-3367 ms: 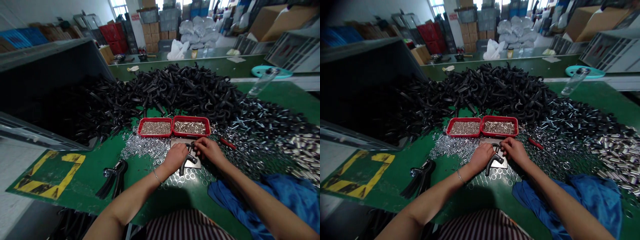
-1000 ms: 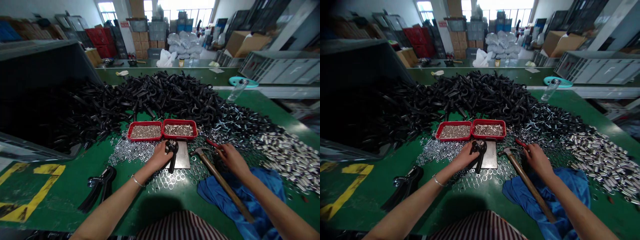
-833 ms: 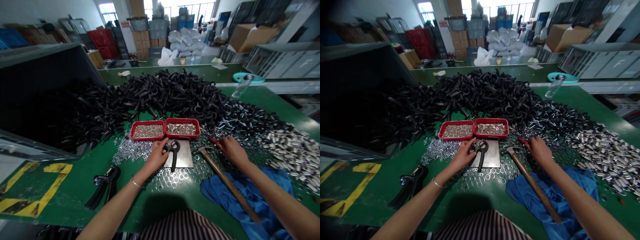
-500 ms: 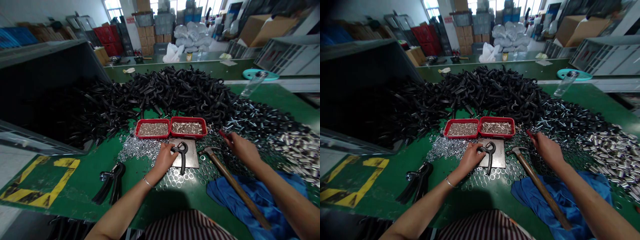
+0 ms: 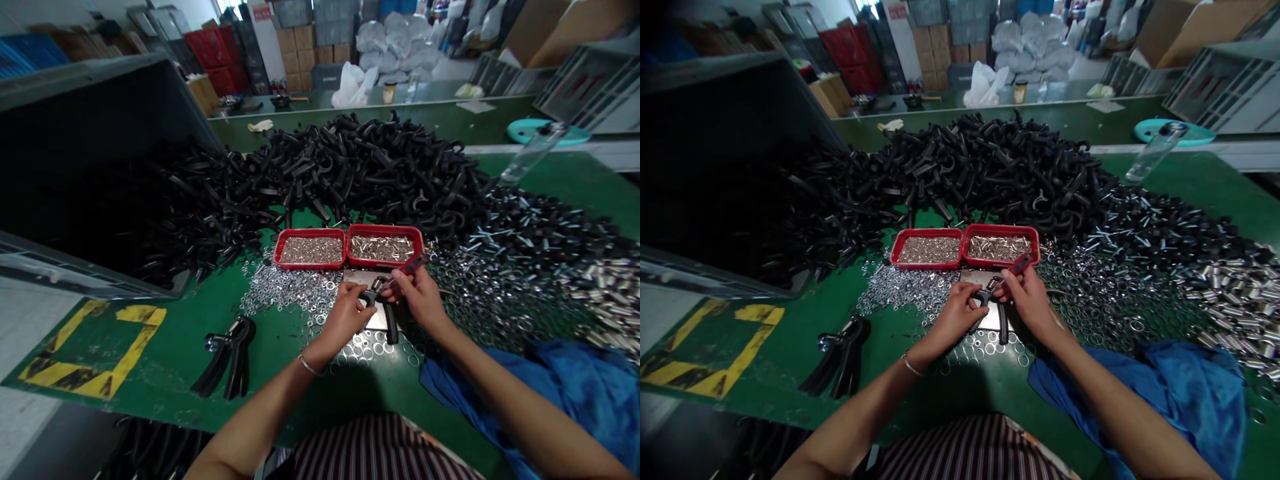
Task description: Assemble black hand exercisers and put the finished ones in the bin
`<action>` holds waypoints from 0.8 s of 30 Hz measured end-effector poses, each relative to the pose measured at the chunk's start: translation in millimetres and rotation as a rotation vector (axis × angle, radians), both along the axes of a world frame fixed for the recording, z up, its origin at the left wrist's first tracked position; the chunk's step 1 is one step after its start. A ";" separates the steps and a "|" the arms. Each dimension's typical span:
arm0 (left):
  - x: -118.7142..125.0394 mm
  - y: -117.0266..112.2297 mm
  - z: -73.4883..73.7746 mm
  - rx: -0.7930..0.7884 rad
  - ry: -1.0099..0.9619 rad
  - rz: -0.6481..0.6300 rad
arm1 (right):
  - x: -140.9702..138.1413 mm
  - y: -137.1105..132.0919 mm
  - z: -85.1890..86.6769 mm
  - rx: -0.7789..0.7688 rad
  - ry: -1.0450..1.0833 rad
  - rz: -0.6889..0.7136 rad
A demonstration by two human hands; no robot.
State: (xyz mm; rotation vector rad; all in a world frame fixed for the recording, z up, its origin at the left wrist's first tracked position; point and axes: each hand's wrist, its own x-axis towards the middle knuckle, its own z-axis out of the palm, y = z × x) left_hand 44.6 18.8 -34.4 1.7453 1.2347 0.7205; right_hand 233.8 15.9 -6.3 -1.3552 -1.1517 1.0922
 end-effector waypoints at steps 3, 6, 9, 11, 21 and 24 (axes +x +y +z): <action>0.5 1.6 2.0 0.009 0.025 -0.019 | -4.0 3.0 -10.9 -0.001 -0.034 -0.056; -1.8 1.2 0.1 0.020 0.043 -0.018 | 0.4 2.3 -15.5 -0.018 -0.034 -0.057; -1.9 0.1 -4.0 0.018 0.036 -0.014 | 2.1 1.4 -17.1 0.007 0.003 -0.047; -1.2 -0.4 -6.3 0.017 0.024 -0.014 | 1.0 1.3 -17.5 0.009 0.014 -0.044; 0.4 -1.7 -9.7 0.002 -0.018 -0.015 | -1.8 -1.2 -14.2 0.107 -0.406 0.005; 1.9 -3.0 -11.2 0.017 -0.014 -0.006 | -6.1 7.6 -2.3 0.121 -0.408 0.100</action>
